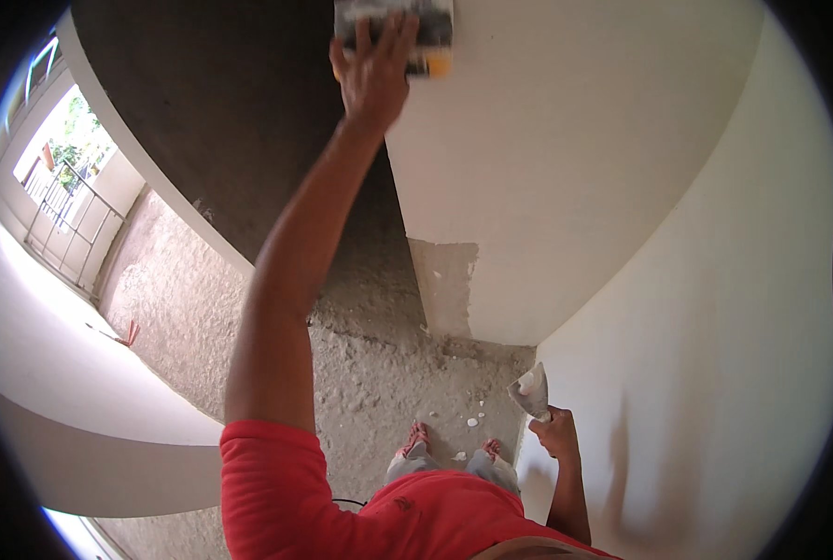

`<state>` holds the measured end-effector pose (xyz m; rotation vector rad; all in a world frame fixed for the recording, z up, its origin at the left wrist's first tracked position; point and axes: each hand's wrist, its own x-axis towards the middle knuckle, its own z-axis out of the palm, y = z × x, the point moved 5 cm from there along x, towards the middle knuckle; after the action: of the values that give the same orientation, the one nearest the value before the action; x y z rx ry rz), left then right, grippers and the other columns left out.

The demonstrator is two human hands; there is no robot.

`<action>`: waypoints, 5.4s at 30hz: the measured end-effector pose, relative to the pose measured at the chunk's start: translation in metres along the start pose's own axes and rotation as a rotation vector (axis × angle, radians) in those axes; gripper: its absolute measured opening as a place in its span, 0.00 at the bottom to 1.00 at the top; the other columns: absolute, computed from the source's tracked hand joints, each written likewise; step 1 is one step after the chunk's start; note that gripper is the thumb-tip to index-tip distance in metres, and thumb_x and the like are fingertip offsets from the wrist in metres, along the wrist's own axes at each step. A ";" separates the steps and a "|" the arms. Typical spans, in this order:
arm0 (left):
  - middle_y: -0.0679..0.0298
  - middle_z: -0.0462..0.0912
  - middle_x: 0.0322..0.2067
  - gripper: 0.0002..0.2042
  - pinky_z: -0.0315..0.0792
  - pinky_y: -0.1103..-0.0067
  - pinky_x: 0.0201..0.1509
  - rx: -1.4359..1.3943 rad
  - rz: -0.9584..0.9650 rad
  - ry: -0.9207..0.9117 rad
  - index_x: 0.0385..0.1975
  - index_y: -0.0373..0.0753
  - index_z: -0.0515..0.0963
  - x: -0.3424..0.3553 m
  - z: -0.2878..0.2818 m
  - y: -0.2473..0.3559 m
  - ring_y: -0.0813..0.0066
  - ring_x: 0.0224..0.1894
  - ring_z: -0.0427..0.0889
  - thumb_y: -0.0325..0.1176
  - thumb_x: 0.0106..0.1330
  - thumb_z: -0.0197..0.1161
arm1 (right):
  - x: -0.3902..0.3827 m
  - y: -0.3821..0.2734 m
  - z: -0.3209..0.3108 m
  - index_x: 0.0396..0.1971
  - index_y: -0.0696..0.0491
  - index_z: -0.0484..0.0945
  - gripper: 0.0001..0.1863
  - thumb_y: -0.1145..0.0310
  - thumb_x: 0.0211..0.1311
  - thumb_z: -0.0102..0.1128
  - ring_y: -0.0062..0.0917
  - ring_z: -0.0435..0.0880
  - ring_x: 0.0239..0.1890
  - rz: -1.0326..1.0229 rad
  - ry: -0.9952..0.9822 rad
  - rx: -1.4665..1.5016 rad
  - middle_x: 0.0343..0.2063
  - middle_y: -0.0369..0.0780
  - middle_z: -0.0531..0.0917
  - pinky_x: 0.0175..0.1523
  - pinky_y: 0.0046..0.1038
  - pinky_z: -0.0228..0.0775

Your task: The person applies plaster to a wall using a trowel and a smaller scraper. They repeatedly scoop plaster from a board and spread it onto the wall surface, smoothing it with the trowel. The person occasionally pauses to reload the trowel from the board.

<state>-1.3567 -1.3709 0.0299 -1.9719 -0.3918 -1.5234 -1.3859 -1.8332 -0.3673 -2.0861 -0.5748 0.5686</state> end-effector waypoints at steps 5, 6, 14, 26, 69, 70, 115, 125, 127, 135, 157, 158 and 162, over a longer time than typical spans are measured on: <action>0.68 0.65 0.66 0.42 0.48 0.47 0.65 -0.167 -0.083 -0.268 0.67 0.52 0.62 -0.148 0.014 0.036 0.53 0.68 0.60 0.18 0.46 0.61 | 0.003 -0.011 -0.009 0.36 0.60 0.83 0.19 0.66 0.42 0.62 0.38 0.86 0.35 0.127 -0.101 -0.089 0.31 0.49 0.86 0.43 0.34 0.75; 0.68 0.65 0.66 0.40 0.46 0.48 0.67 -0.193 -0.093 -0.303 0.66 0.52 0.63 -0.172 0.013 0.042 0.54 0.68 0.59 0.18 0.48 0.61 | 0.004 -0.005 -0.009 0.35 0.60 0.83 0.19 0.65 0.42 0.62 0.37 0.86 0.34 0.129 -0.100 -0.129 0.31 0.49 0.86 0.42 0.34 0.75; 0.70 0.72 0.61 0.36 0.45 0.47 0.68 -0.216 -0.052 -0.196 0.64 0.54 0.66 -0.042 -0.061 0.026 0.58 0.66 0.64 0.20 0.51 0.61 | 0.006 0.022 -0.008 0.34 0.61 0.82 0.20 0.63 0.41 0.63 0.35 0.85 0.28 0.267 -0.089 -0.084 0.25 0.51 0.84 0.37 0.33 0.75; 0.61 0.72 0.61 0.29 0.47 0.49 0.70 -0.074 -0.061 0.037 0.62 0.48 0.70 0.181 -0.039 -0.013 0.59 0.66 0.66 0.16 0.60 0.48 | 0.013 0.031 0.002 0.23 0.60 0.80 0.11 0.66 0.44 0.60 0.20 0.70 0.10 0.089 -0.055 -0.018 0.09 0.37 0.73 0.18 0.30 0.62; 0.59 0.66 0.65 0.32 0.47 0.48 0.70 -0.025 -0.021 -0.074 0.66 0.48 0.63 0.019 0.015 0.091 0.52 0.68 0.61 0.18 0.60 0.52 | 0.034 0.200 0.078 0.32 0.61 0.82 0.21 0.59 0.40 0.66 0.45 0.84 0.29 0.181 -0.071 -0.114 0.25 0.53 0.83 0.37 0.38 0.75; 0.58 0.66 0.65 0.32 0.47 0.48 0.70 -0.008 -0.013 -0.088 0.66 0.48 0.63 -0.006 0.019 0.095 0.52 0.67 0.61 0.18 0.59 0.53 | 0.032 0.195 0.076 0.32 0.61 0.82 0.21 0.59 0.41 0.66 0.44 0.84 0.29 0.170 -0.071 -0.097 0.25 0.53 0.83 0.37 0.38 0.75; 0.68 0.63 0.66 0.43 0.45 0.44 0.67 -0.121 -0.127 -0.407 0.66 0.58 0.63 -0.401 0.083 0.167 0.50 0.69 0.55 0.25 0.45 0.68 | 0.055 0.230 0.097 0.34 0.59 0.84 0.18 0.62 0.44 0.67 0.39 0.86 0.30 0.257 -0.123 -0.125 0.26 0.49 0.85 0.38 0.34 0.75; 0.70 0.66 0.65 0.39 0.37 0.47 0.70 -0.307 -0.176 -0.541 0.66 0.56 0.64 -0.443 0.036 0.146 0.53 0.70 0.55 0.19 0.51 0.61 | 0.037 0.202 0.076 0.31 0.58 0.84 0.17 0.65 0.39 0.62 0.32 0.84 0.26 0.249 -0.072 -0.065 0.23 0.48 0.84 0.37 0.32 0.74; 0.69 0.66 0.65 0.40 0.38 0.49 0.70 -0.270 -0.165 -0.493 0.66 0.55 0.64 -0.376 0.016 0.116 0.55 0.70 0.56 0.18 0.49 0.62 | 0.036 0.163 0.063 0.33 0.59 0.84 0.18 0.66 0.38 0.62 0.34 0.85 0.29 0.197 -0.057 -0.064 0.25 0.49 0.85 0.39 0.32 0.74; 0.67 0.64 0.66 0.44 0.49 0.45 0.67 -0.026 -0.004 0.021 0.68 0.57 0.58 -0.058 -0.006 -0.005 0.60 0.68 0.60 0.25 0.47 0.67 | 0.041 0.147 0.056 0.33 0.61 0.82 0.20 0.65 0.38 0.62 0.42 0.85 0.33 0.109 -0.086 -0.136 0.29 0.51 0.85 0.42 0.34 0.75; 0.69 0.66 0.65 0.41 0.38 0.44 0.68 -0.220 -0.169 -0.486 0.65 0.57 0.64 -0.409 0.071 0.126 0.54 0.71 0.55 0.20 0.47 0.64 | 0.049 0.172 0.064 0.28 0.61 0.82 0.15 0.66 0.41 0.61 0.29 0.80 0.20 0.207 -0.068 -0.092 0.18 0.45 0.81 0.29 0.32 0.71; 0.70 0.66 0.65 0.38 0.36 0.44 0.69 -0.283 -0.190 -0.523 0.65 0.57 0.66 -0.439 0.068 0.134 0.54 0.71 0.55 0.18 0.50 0.60 | 0.050 0.182 0.064 0.30 0.60 0.83 0.16 0.65 0.42 0.63 0.33 0.82 0.22 0.237 -0.088 -0.141 0.20 0.47 0.82 0.32 0.33 0.72; 0.67 0.67 0.64 0.35 0.42 0.51 0.71 -0.352 -0.317 -0.744 0.64 0.52 0.67 -0.521 0.015 0.151 0.52 0.68 0.59 0.18 0.52 0.58 | 0.048 0.150 0.055 0.29 0.62 0.81 0.17 0.64 0.42 0.59 0.36 0.80 0.21 0.203 -0.036 -0.198 0.18 0.49 0.81 0.32 0.36 0.72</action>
<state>-1.4125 -1.4102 -0.5082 -2.8442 -0.8121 -1.0135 -1.3516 -1.8471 -0.5300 -2.3427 -0.4576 0.6893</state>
